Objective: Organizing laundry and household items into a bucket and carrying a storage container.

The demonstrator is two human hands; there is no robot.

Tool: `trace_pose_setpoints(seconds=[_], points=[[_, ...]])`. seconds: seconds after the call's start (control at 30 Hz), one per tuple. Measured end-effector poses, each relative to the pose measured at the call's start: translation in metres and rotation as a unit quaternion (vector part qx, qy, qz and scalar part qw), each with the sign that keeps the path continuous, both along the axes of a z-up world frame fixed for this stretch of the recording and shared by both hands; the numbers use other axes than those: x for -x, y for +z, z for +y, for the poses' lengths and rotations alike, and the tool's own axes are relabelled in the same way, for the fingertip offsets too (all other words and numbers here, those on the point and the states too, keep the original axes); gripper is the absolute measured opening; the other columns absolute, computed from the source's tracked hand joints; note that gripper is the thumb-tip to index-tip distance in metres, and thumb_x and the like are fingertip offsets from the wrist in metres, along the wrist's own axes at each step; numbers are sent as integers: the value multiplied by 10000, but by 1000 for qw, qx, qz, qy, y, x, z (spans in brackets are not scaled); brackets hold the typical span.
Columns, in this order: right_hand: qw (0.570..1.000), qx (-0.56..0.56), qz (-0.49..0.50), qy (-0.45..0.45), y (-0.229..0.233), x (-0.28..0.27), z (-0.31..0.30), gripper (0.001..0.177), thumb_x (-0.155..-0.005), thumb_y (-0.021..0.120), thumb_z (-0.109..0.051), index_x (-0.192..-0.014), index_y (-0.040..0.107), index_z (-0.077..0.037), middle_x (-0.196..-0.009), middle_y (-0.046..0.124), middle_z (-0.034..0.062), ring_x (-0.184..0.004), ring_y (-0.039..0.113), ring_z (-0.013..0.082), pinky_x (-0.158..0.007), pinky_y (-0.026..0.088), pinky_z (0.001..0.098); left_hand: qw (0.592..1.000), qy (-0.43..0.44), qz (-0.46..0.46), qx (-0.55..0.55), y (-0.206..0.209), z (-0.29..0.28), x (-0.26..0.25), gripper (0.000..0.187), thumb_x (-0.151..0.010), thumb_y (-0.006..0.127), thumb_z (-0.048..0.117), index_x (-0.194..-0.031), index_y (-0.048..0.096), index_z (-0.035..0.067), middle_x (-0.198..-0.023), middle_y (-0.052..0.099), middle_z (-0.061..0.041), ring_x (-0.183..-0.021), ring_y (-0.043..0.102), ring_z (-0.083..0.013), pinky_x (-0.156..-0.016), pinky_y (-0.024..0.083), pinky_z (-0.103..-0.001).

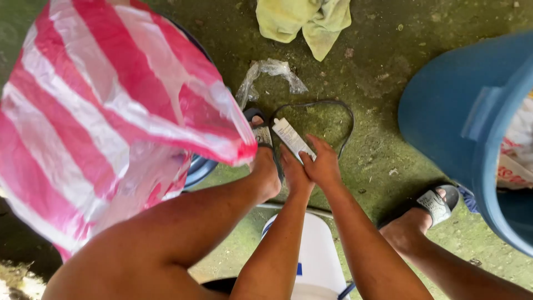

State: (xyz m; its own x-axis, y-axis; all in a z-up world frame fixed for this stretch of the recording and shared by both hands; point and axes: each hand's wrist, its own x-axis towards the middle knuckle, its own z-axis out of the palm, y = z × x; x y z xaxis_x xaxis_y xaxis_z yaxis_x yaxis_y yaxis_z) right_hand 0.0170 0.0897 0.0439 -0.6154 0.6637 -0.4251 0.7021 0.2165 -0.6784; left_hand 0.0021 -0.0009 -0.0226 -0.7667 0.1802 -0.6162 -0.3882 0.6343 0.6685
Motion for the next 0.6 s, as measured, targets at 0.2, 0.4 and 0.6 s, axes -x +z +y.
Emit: trace_pose_setpoints(seconds=[0.2, 0.4, 0.6], points=[[980, 139, -140, 16, -46, 23, 3, 647, -907, 714, -291, -1505, 499, -174, -1478, 531, 195, -1302, 562, 402, -1092, 444, 462, 838, 368, -278, -291, -27, -4, 27, 624, -1096, 400, 483, -1459, 425, -25, -1309, 535, -223, -1157, 569, -334, -949, 494, -406], [965, 180, -139, -127, -2, 41, 26, 743, -888, 668, -264, -1572, 390, -180, -1499, 521, 168, -1278, 605, 336, -1042, 495, 424, 982, -161, 103, 8, 31, 33, 52, 685, -880, 697, 108, -1509, 426, 115, -1336, 463, -162, -1231, 528, -325, -999, 482, -390], [980, 92, 5, -179, 77, 49, 69, 663, -923, 651, -200, -1549, 444, -140, -1469, 553, 179, -1262, 610, 308, -992, 512, 407, 980, -123, 70, -141, 87, 90, 66, 600, -988, 625, 51, -1553, 433, 119, -1389, 438, -116, -1242, 554, -266, -965, 539, -352]])
